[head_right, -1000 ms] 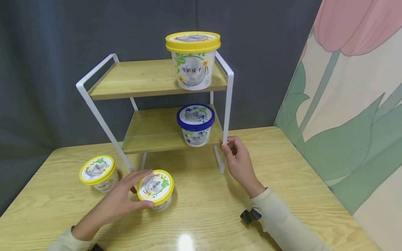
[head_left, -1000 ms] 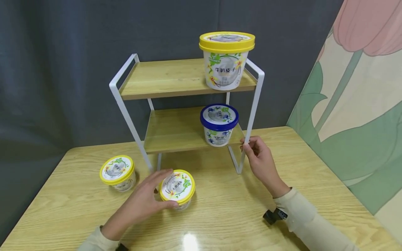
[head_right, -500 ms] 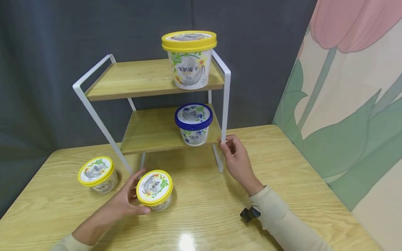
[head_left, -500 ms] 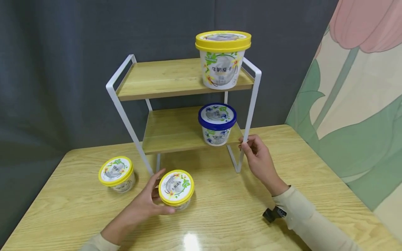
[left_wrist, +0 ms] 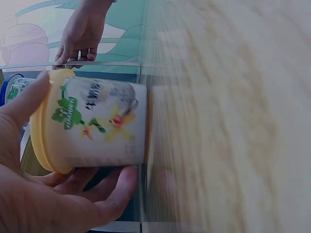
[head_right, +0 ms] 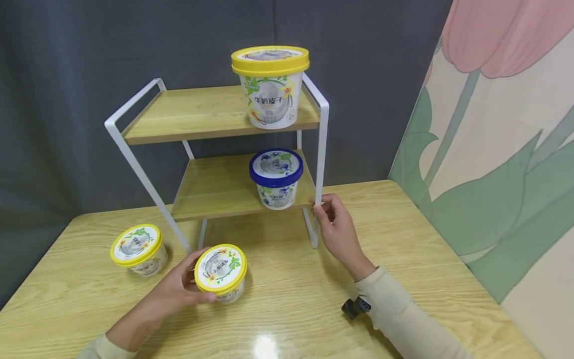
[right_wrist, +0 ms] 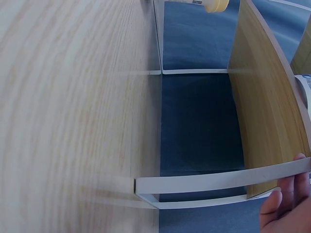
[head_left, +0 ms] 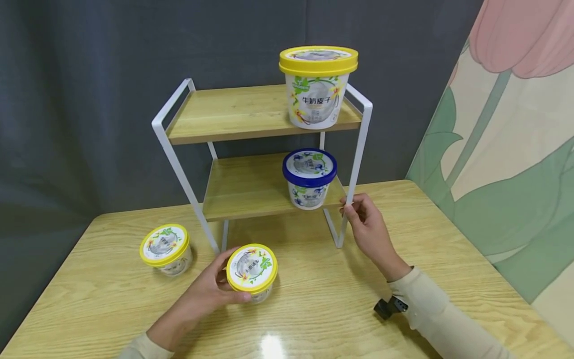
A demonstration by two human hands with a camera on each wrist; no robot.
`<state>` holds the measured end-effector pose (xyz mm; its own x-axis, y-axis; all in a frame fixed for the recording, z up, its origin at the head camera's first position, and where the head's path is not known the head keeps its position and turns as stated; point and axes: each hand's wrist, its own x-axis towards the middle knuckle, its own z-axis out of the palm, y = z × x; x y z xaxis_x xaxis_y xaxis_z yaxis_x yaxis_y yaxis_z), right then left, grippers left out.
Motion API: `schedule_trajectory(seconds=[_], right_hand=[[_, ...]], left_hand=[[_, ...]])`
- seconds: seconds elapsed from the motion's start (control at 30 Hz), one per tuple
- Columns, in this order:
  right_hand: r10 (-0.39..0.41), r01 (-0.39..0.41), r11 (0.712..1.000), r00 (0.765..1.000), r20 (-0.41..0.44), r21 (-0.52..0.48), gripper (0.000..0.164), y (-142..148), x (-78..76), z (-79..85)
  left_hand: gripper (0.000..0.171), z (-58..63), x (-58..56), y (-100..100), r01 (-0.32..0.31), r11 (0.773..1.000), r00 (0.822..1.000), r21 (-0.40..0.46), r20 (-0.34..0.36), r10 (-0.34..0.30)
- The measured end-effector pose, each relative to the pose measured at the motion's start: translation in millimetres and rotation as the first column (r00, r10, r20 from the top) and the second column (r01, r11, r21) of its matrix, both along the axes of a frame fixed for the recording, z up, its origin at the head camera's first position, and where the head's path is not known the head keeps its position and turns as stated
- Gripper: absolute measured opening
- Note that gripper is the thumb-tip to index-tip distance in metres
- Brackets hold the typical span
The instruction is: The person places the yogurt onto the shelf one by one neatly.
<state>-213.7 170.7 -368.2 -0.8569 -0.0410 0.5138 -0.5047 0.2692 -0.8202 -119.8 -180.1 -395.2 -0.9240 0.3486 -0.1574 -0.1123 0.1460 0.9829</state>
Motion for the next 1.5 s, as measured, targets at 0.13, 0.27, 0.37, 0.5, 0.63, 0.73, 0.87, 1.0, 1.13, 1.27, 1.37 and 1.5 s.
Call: schedule_trajectory(seconds=[0.13, 0.27, 0.37, 0.5, 0.63, 0.73, 0.87, 1.0, 1.13, 1.27, 1.37, 1.5], right_hand=[[-0.003, 0.003, 1.000, 1.000, 0.001, -0.002, 0.019, 1, 0.4, -0.6], [-0.003, 0.003, 1.000, 1.000, -0.006, -0.007, 0.019, 0, -0.3, -0.5], [0.005, -0.005, 1.000, 1.000, -0.009, -0.011, 0.019, 0, -1.1, -0.6], [0.007, -0.007, 1.000, 1.000, -0.010, -0.009, 0.018, 0, -1.6, -0.5], [0.008, -0.008, 1.000, 1.000, -0.010, -0.001, 0.019, -2, -2.1, 0.9], [0.005, -0.005, 1.000, 1.000, -0.004, 0.012, 0.019, -2, -2.1, 1.6], [0.000, 0.000, 1.000, 1.000, -0.001, 0.025, 0.019, -1, -1.5, 1.6], [0.000, 0.000, 1.000, 1.000, 0.003, 0.015, 0.019, -1, -0.8, 0.0], [0.001, -0.001, 1.000, 1.000, 0.010, -0.005, 0.019, -1, -1.0, -2.2], [0.012, -0.012, 1.000, 1.000, 0.012, -0.012, 0.020, -2, -1.7, -4.0], [0.007, -0.007, 1.000, 1.000, 0.012, -0.010, 0.019, -2, -1.8, -3.9], [0.000, 0.000, 1.000, 1.000, 0.005, 0.001, 0.019, -1, -2.7, -2.9]], left_hand=[[0.098, 4.8, -0.2, 2, -0.014, 1.000, 1.000, -0.004, -0.019, 0.014], [0.094, 17.0, -0.2, 1, -0.013, 1.000, 0.995, -0.019, -0.103, 0.011], [0.092, 30.4, 1.3, -2, -0.034, 0.999, 0.980, -0.035, -0.197, 0.026], [0.087, 51.0, 6.3, -4, -0.058, 0.998, 0.951, 0.007, -0.304, 0.058], [0.080, 72.6, 10.0, -6, -0.067, 0.995, 0.920, 0.069, -0.383, 0.088], [0.080, 85.4, 9.1, -7, -0.096, 0.991, 0.910, 0.096, -0.394, 0.126], [0.078, 95.2, 4.1, -1, -0.156, 0.979, 0.913, 0.130, -0.360, 0.193], [0.078, 99.8, -4.9, 9, -0.187, 0.970, 0.902, 0.155, -0.364, 0.232], [0.077, 101.1, -14.6, 16, -0.188, 0.960, 0.881, 0.207, -0.397, 0.258], [0.079, 101.7, -20.3, 19, -0.215, 0.947, 0.857, 0.239, -0.419, 0.301], [0.080, 100.7, -24.1, 20, -0.243, 0.946, 0.854, 0.215, -0.415, 0.314], [0.079, 98.1, -29.2, 20, -0.253, 0.953, 0.863, 0.165, -0.407, 0.299]])
